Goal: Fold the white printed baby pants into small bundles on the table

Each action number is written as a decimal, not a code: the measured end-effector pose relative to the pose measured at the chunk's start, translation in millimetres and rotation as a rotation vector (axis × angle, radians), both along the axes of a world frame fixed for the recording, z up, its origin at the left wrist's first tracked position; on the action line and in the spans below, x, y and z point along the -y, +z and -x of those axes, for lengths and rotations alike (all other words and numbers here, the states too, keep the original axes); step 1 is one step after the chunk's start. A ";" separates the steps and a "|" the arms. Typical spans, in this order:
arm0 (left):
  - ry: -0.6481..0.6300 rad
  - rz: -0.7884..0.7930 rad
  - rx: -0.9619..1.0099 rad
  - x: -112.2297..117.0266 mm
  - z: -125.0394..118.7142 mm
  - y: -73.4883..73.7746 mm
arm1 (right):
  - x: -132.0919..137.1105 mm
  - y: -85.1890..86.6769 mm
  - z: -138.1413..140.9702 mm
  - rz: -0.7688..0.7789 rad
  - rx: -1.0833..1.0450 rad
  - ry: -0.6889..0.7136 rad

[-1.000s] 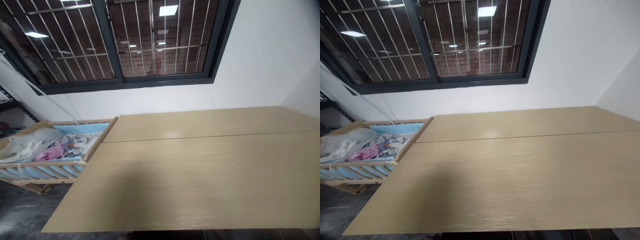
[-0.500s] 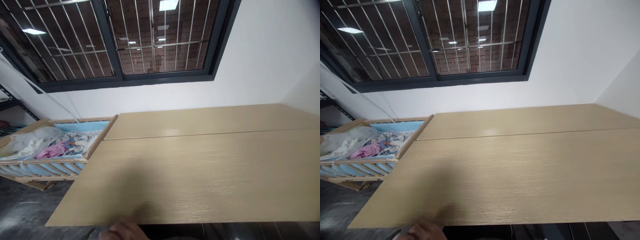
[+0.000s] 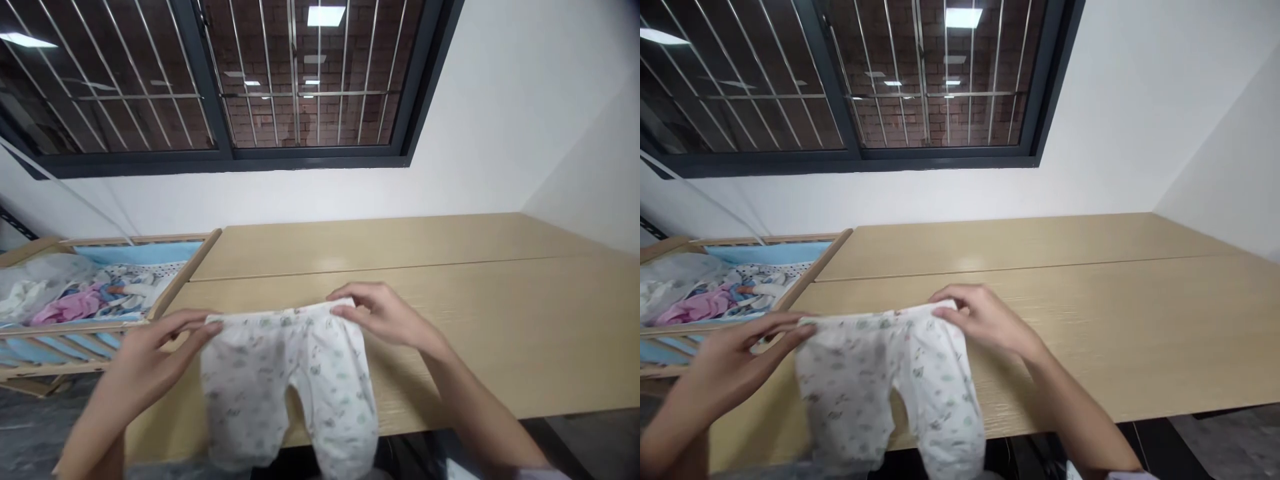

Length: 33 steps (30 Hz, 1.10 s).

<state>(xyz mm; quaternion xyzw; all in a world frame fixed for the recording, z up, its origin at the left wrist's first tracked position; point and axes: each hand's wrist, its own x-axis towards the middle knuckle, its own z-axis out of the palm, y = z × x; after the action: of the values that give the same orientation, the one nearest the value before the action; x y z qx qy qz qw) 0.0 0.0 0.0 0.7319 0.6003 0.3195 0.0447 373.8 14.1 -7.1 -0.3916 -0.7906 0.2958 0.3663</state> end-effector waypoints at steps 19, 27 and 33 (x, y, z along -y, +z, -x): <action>-0.007 0.270 0.062 -235.4 -103.9 -143.9 | -232.0 -162.1 -45.4 0.249 0.134 -0.312; 0.071 0.359 -0.041 -261.1 -123.5 -162.4 | -267.8 -203.3 -42.3 0.221 0.172 -0.429; 0.113 0.331 -0.141 -239.9 -140.7 -136.6 | -274.2 -211.1 -42.4 0.247 0.197 -0.443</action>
<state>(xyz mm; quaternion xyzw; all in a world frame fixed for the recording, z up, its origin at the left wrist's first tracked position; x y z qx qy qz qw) 140.7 239.9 -136.6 0.7002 0.6864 0.1662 0.1044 416.2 288.3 -218.2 -0.6238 -0.6753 0.2629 0.2928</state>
